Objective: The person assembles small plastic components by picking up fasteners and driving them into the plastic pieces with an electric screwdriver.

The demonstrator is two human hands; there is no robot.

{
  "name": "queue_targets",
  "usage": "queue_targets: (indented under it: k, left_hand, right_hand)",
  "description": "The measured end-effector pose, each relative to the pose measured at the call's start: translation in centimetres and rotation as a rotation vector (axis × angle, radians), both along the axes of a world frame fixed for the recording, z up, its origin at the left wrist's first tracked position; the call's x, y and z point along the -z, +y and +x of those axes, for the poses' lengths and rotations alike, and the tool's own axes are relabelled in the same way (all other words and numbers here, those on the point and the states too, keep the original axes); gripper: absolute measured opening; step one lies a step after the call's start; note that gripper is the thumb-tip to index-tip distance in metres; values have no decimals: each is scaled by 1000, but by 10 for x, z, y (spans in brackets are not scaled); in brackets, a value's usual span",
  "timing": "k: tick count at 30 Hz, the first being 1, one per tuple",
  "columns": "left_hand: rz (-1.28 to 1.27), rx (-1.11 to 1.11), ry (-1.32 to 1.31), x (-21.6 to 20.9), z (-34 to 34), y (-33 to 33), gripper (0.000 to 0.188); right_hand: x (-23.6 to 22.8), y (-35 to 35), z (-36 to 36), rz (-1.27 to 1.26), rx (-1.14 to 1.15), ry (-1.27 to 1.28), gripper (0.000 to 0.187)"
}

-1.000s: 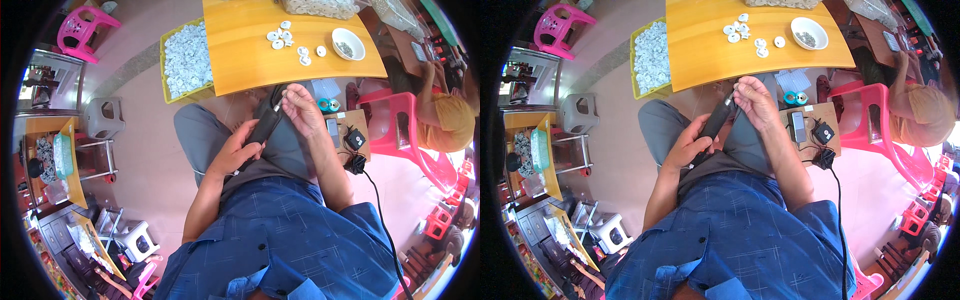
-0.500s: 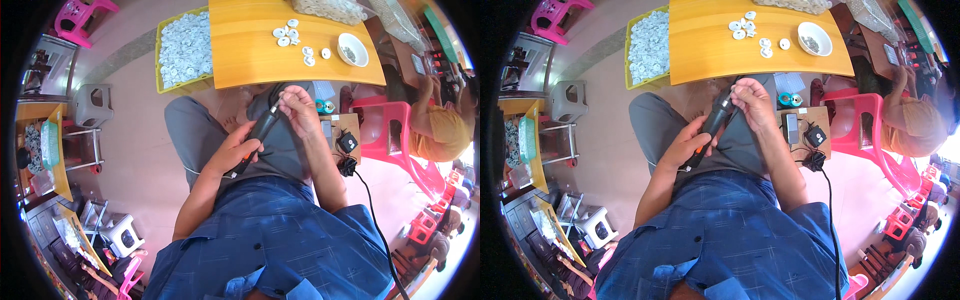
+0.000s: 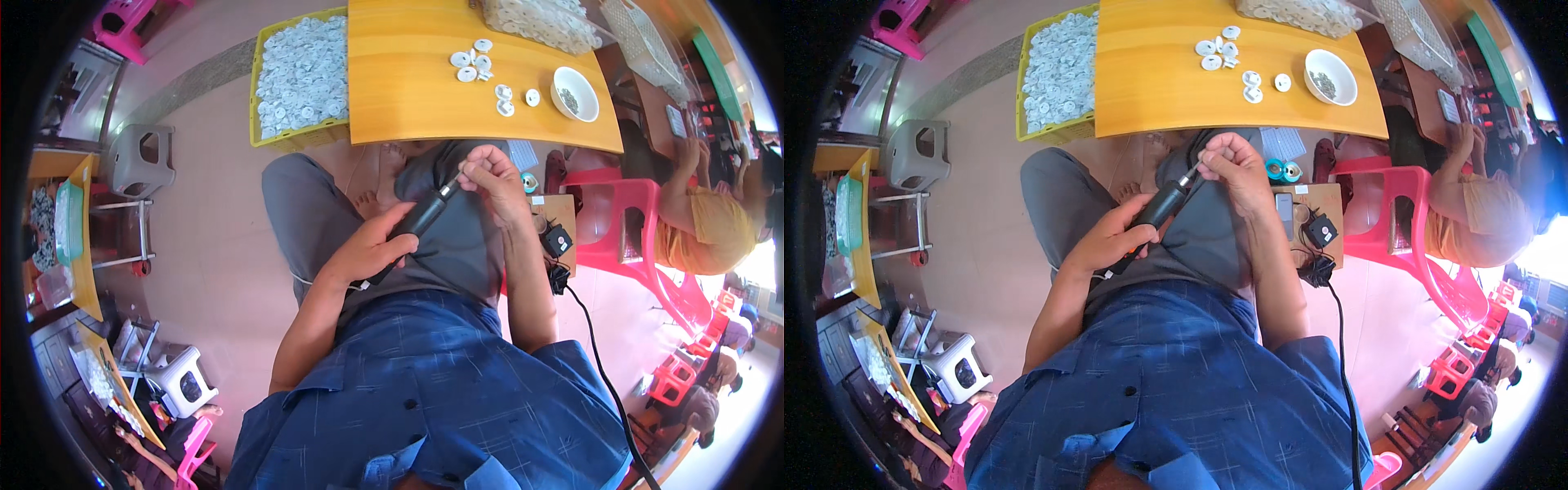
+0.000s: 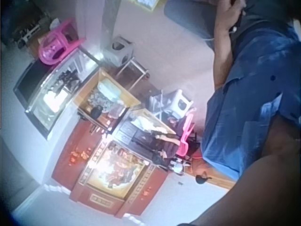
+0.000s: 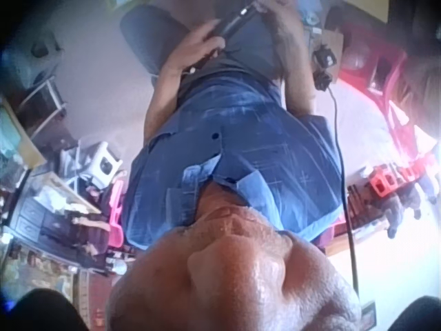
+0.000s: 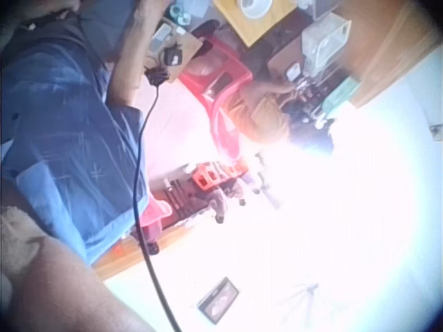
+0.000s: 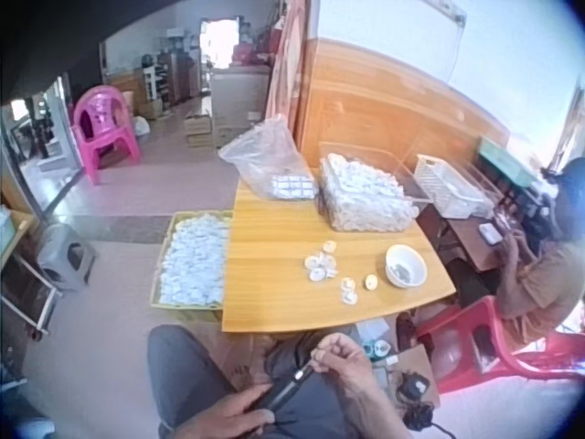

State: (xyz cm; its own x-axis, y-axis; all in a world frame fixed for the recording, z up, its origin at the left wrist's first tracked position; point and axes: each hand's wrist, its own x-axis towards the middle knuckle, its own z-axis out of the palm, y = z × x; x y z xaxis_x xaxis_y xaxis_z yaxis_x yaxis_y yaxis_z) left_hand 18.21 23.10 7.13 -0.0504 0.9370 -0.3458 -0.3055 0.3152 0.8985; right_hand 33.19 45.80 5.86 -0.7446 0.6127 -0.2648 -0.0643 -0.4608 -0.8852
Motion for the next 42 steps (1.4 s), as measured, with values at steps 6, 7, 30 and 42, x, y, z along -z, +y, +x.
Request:
queue_targets:
  k: [6, 7, 30, 42]
  left_hand:
    - [49, 51, -53, -10, -2, -2, 55]
    - [47, 56, -49, -11, -3, -2, 55]
    - [99, 5, 27, -16, 8, -1, 55]
    - [89, -50, -38, -15, 5, -3, 53]
  right_hand:
    - [-9, 10, 7, -72, -86, 24, 12]
    - [-9, 11, 7, -88, -90, 36, 12]
    - [-39, 25, -2, 163, -332, -103, 25]
    - [-35, 95, -13, 737, 173, -246, 31]
